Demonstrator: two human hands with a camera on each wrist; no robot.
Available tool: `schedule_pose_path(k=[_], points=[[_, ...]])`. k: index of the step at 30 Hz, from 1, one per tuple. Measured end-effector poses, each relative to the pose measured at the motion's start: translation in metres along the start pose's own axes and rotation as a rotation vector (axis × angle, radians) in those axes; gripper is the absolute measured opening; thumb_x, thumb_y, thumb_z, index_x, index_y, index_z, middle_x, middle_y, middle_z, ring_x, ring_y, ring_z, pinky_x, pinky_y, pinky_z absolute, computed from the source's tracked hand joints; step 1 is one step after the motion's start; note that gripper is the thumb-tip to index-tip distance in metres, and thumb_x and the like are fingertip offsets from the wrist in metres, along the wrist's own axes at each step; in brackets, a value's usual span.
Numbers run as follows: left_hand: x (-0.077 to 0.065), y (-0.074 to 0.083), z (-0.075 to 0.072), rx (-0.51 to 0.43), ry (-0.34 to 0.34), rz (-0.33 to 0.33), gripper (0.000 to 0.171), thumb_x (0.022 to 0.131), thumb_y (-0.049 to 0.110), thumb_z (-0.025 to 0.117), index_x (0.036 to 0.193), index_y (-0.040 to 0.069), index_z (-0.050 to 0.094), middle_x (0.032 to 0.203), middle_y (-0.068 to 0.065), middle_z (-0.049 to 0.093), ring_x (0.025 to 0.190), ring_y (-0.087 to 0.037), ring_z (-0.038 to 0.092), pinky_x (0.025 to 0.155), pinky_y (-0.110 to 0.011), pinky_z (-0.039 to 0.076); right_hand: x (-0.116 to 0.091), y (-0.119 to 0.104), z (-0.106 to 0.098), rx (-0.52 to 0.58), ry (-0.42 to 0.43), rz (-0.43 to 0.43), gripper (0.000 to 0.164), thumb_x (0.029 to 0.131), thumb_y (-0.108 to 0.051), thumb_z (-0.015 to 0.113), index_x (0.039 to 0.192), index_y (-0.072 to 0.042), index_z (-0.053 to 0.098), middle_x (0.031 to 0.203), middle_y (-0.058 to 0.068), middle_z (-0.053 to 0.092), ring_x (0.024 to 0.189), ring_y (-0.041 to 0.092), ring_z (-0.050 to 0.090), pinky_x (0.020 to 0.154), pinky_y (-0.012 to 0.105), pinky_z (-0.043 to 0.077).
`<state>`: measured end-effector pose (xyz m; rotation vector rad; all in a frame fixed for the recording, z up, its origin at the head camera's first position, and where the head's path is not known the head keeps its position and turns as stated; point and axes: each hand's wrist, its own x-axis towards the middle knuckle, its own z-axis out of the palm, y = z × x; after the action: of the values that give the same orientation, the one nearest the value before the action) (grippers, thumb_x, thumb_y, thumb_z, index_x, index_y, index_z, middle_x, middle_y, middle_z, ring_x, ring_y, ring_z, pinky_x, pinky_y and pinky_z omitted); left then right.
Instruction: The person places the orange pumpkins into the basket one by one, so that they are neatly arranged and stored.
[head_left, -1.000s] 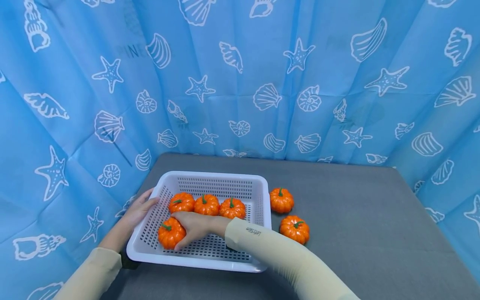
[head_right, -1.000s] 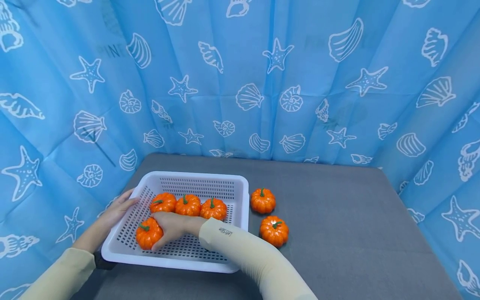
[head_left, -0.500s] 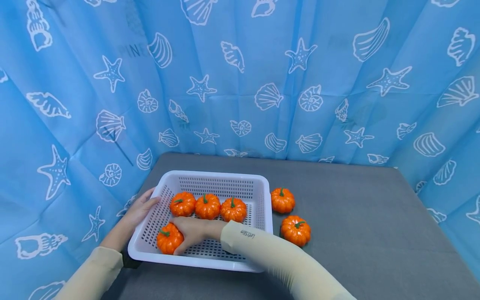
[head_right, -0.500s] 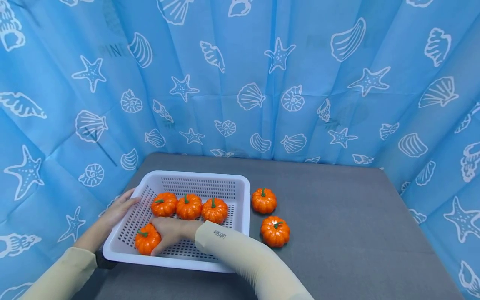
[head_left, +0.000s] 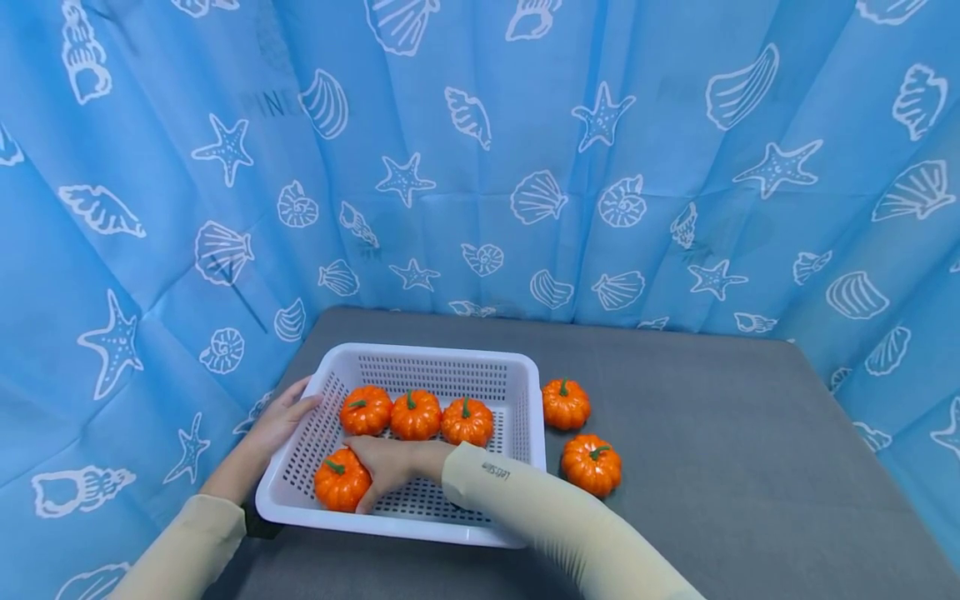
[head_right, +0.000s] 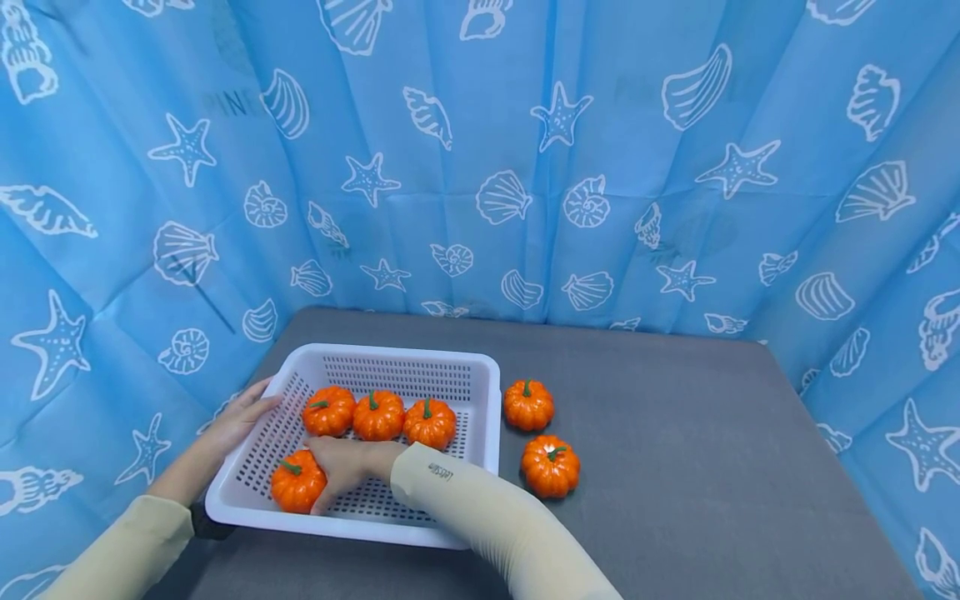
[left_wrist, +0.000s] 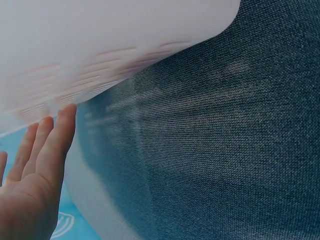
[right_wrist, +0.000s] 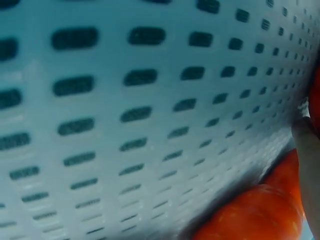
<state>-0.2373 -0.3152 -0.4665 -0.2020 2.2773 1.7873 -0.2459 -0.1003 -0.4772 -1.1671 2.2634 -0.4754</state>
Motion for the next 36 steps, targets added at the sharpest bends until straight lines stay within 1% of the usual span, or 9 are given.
schedule_pose_path(k=[5, 9, 15, 22, 28, 31, 33, 36], points=[[0.0, -0.001, 0.0, -0.008, -0.002, -0.002, 0.07, 0.097, 0.048, 0.046, 0.153, 0.024, 0.01, 0.142, -0.026, 0.039, 0.103, -0.028, 0.064, 0.082, -0.05, 0.055, -0.005, -0.002, -0.005, -0.009, 0.002, -0.004, 0.101, 0.073, -0.046, 0.079, 0.15, -0.021, 0.02, 0.148, -0.011, 0.035, 0.128, 0.003, 0.039, 0.114, 0.028, 0.03], [0.0, 0.0, 0.0, -0.008, -0.003, -0.012, 0.07, 0.097, 0.047, 0.045, 0.153, 0.025, 0.009, 0.142, -0.026, 0.039, 0.103, -0.028, 0.064, 0.081, -0.05, 0.056, -0.01, -0.003, -0.011, -0.021, 0.023, -0.047, 0.101, 0.074, -0.047, 0.077, 0.151, -0.018, 0.019, 0.151, -0.008, 0.032, 0.132, 0.004, 0.037, 0.114, 0.027, 0.029], [-0.001, 0.001, -0.001, 0.005, 0.001, -0.013, 0.07, 0.097, 0.047, 0.045, 0.153, 0.025, 0.008, 0.142, -0.027, 0.039, 0.102, -0.027, 0.065, 0.081, -0.05, 0.056, -0.02, -0.005, -0.026, 0.015, 0.05, -0.096, 0.1, 0.076, -0.044, 0.077, 0.151, -0.014, 0.019, 0.154, -0.005, 0.027, 0.138, 0.005, 0.031, 0.115, 0.026, 0.026], [-0.002, 0.003, -0.001, 0.003, 0.009, -0.006, 0.07, 0.097, 0.046, 0.046, 0.153, 0.023, 0.01, 0.141, -0.027, 0.04, 0.102, -0.027, 0.065, 0.081, -0.05, 0.056, -0.033, -0.007, -0.043, 0.059, 0.059, -0.133, 0.097, 0.078, -0.042, 0.076, 0.15, -0.011, 0.019, 0.154, -0.001, 0.027, 0.138, 0.009, 0.032, 0.115, 0.027, 0.028], [-0.003, 0.004, 0.001, -0.001, 0.011, -0.034, 0.07, 0.097, 0.047, 0.046, 0.153, 0.026, 0.009, 0.144, -0.026, 0.038, 0.104, -0.028, 0.064, 0.081, -0.051, 0.056, -0.047, -0.005, -0.055, 0.103, 0.07, -0.128, 0.097, 0.078, -0.042, 0.075, 0.151, -0.014, 0.018, 0.156, -0.002, 0.025, 0.139, 0.011, 0.031, 0.115, 0.032, 0.029], [-0.002, 0.004, 0.001, -0.012, 0.009, -0.045, 0.07, 0.097, 0.047, 0.046, 0.153, 0.027, 0.009, 0.144, -0.025, 0.037, 0.105, -0.028, 0.064, 0.08, -0.051, 0.056, -0.054, -0.001, -0.061, 0.117, 0.087, -0.152, 0.096, 0.079, -0.041, 0.075, 0.151, -0.014, 0.018, 0.155, 0.0, 0.027, 0.139, 0.013, 0.032, 0.115, 0.034, 0.03], [-0.002, 0.004, 0.001, -0.015, 0.005, -0.042, 0.07, 0.097, 0.047, 0.046, 0.153, 0.027, 0.009, 0.144, -0.025, 0.037, 0.105, -0.029, 0.064, 0.08, -0.051, 0.056, -0.06, 0.003, -0.065, 0.127, 0.107, -0.167, 0.097, 0.079, -0.041, 0.075, 0.152, -0.015, 0.017, 0.154, 0.002, 0.028, 0.138, 0.014, 0.033, 0.115, 0.034, 0.03], [-0.002, 0.004, 0.001, -0.018, -0.002, -0.034, 0.07, 0.098, 0.046, 0.045, 0.153, 0.026, 0.008, 0.144, -0.026, 0.037, 0.105, -0.029, 0.064, 0.081, -0.051, 0.055, -0.07, 0.01, -0.074, 0.153, 0.141, -0.158, 0.098, 0.078, -0.044, 0.075, 0.152, -0.017, 0.016, 0.154, 0.001, 0.029, 0.138, 0.015, 0.033, 0.115, 0.035, 0.03]])
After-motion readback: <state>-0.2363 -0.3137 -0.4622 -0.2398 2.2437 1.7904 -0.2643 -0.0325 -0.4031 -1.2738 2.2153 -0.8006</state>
